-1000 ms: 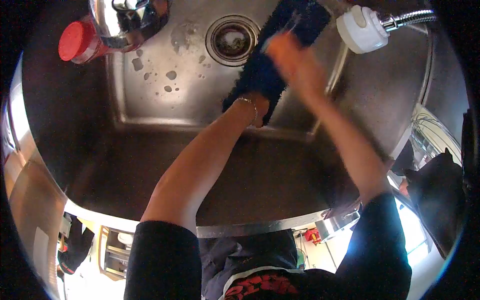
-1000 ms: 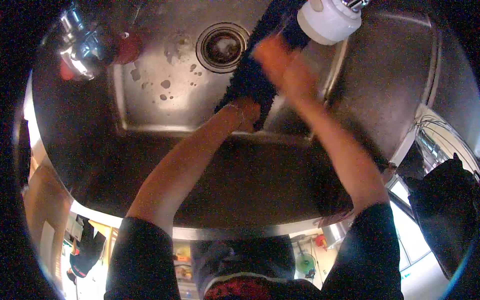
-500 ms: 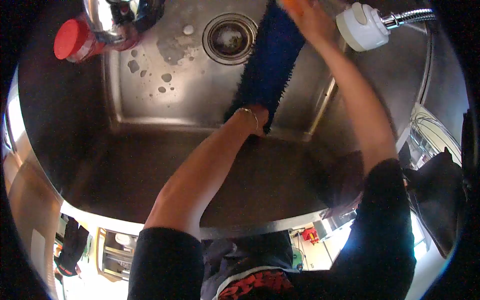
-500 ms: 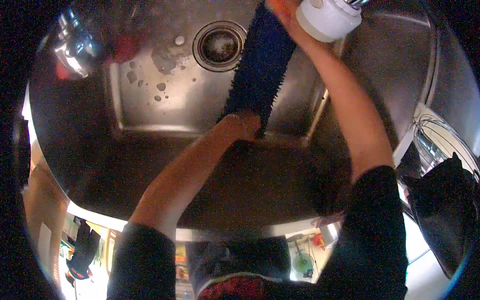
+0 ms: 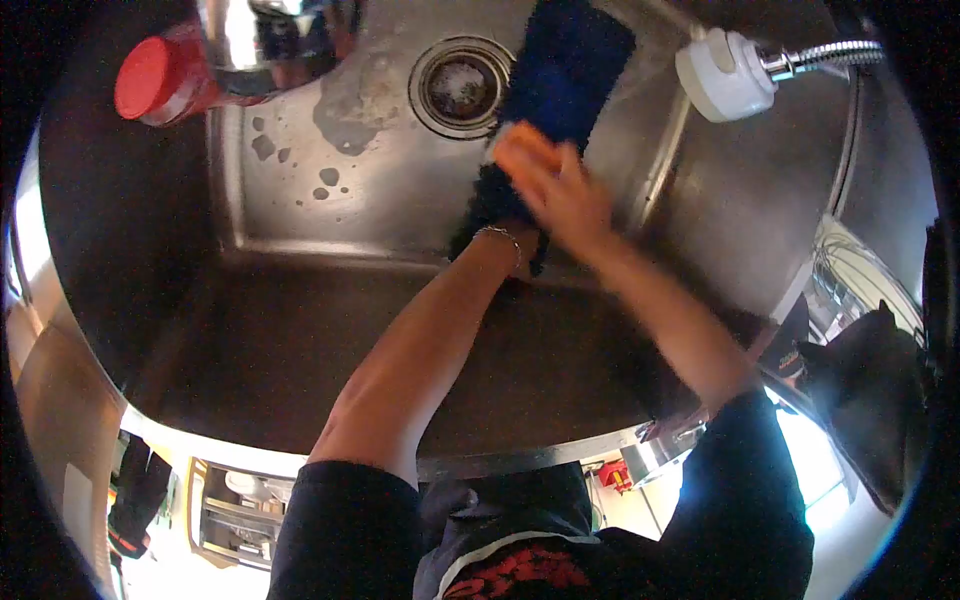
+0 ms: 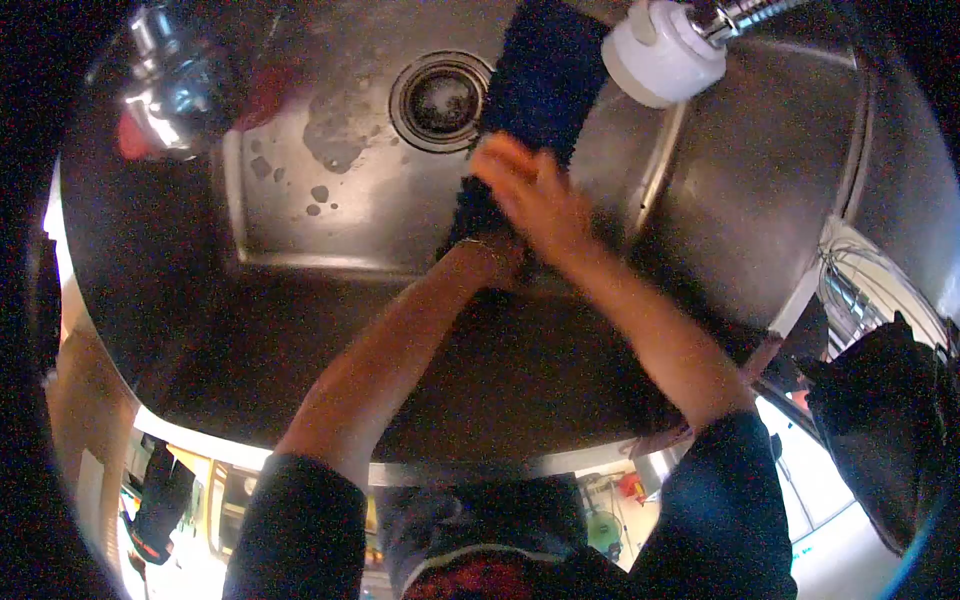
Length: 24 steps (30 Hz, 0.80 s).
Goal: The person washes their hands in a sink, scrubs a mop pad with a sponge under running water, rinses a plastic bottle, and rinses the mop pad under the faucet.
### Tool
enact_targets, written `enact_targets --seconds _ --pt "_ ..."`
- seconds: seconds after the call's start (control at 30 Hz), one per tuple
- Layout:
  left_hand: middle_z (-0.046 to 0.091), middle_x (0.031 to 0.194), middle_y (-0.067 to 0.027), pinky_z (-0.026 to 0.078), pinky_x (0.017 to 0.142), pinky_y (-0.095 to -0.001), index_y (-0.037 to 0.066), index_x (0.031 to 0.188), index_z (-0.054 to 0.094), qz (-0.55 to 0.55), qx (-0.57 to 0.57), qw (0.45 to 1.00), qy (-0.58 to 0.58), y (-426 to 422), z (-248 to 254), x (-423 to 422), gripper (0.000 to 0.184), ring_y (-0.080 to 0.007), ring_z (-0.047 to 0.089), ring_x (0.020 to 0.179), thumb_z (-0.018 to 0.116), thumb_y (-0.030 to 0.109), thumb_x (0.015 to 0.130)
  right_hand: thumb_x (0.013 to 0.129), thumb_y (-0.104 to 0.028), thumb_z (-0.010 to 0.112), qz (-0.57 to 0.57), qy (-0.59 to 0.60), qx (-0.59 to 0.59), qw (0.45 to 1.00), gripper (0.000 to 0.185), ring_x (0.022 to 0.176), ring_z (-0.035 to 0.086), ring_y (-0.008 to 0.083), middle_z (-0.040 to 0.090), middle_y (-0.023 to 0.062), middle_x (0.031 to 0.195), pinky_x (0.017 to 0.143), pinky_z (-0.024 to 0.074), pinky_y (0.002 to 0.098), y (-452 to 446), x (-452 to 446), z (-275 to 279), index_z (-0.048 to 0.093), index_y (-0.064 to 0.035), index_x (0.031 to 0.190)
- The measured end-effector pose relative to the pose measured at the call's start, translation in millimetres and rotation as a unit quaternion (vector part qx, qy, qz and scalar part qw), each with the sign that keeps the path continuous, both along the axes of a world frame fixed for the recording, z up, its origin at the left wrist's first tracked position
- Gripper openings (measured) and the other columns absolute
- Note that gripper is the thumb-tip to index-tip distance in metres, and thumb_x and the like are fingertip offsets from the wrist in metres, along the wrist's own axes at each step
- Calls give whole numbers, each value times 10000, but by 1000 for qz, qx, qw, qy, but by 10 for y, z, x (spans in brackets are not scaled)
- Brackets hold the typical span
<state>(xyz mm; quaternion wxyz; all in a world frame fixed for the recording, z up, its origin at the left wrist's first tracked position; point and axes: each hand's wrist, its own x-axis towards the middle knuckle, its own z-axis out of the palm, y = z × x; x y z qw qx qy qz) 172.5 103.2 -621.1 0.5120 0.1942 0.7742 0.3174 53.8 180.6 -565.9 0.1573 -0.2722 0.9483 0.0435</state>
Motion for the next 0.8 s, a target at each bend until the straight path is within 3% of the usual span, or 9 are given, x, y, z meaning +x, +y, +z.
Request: enact_targets --seconds 0.03,0.07,0.13,0.2,0.4,0.5,0.6,0.77,0.8 --pt "666 1197 -155 495 990 -424 55 1112 715 -1 -1 1000 1 7 2 21 539 -316 619 1136 800 407 713 914 -466 590 57 -50 5 997 456 1023 630 418 598 241 1211 795 511 532 9 8 3 577 -246 1314" --pt "669 1190 -154 496 986 -425 56 1108 717 0 -1 1000 3 16 20 34 528 -315 622 1130 797 402 717 917 -462 588 -95 -32 -117 988 427 1010 639 410 615 233 1183 781 520 520 -73 -534 -395 601 -227 1273" --pt "675 1178 -151 500 979 -425 57 1098 720 5 2 1000 3 13 19 77 505 -313 628 1118 790 390 725 926 -460 578 -145 25 -207 967 391 977 654 398 645 221 1096 751 531 502 -409 -1167 -453 634 -193 1205" --pt "681 1165 -148 504 971 -426 58 1089 724 6 9 1000 -3 10 41 116 483 -310 633 1106 783 379 734 926 -434 585 -38 185 -168 968 378 901 659 411 653 208 1011 715 529 511 -575 -1059 -149 639 -180 1200" --pt "698 1128 -140 515 949 -428 61 1062 735 15 0 1000 16 38 10 101 416 -304 651 1071 762 346 759 897 -343 639 76 54 -116 989 423 865 637 417 624 181 949 743 521 531 -4 -447 -167 583 -225 1299" --pt "703 1118 -138 519 942 -428 62 1057 736 13 0 1000 -4 44 40 70 395 -302 656 1062 751 335 772 894 -439 611 -5 84 -181 980 432 944 630 434 635 218 1022 772 518 530 -547 -1289 -78 590 -211 1260" --pt "699 1126 -141 520 943 -428 62 1071 728 -17 12 999 -31 53 -8 53 396 -304 653 1071 737 338 787 885 -512 594 -70 143 -209 965 523 957 629 457 645 229 1053 774 522 537 -367 -817 -48 544 -238 1327" --pt "692 1108 -161 502 966 -426 74 1053 730 -33 35 997 55 90 -104 63 434 -325 636 1094 752 397 765 891 -497 607 5 80 -254 964 610 973 632 456 653 213 1024 786 523 528 92 -983 -213 438 -300 1443" --pt "692 1108 -161 502 966 -426 74 1052 730 -20 30 998 52 86 -76 0 433 -326 636 1093 751 398 765 891 -462 624 -21 154 -240 958 602 994 634 443 660 204 1057 801 523 519 25 -1312 -347 443 -304 1443"
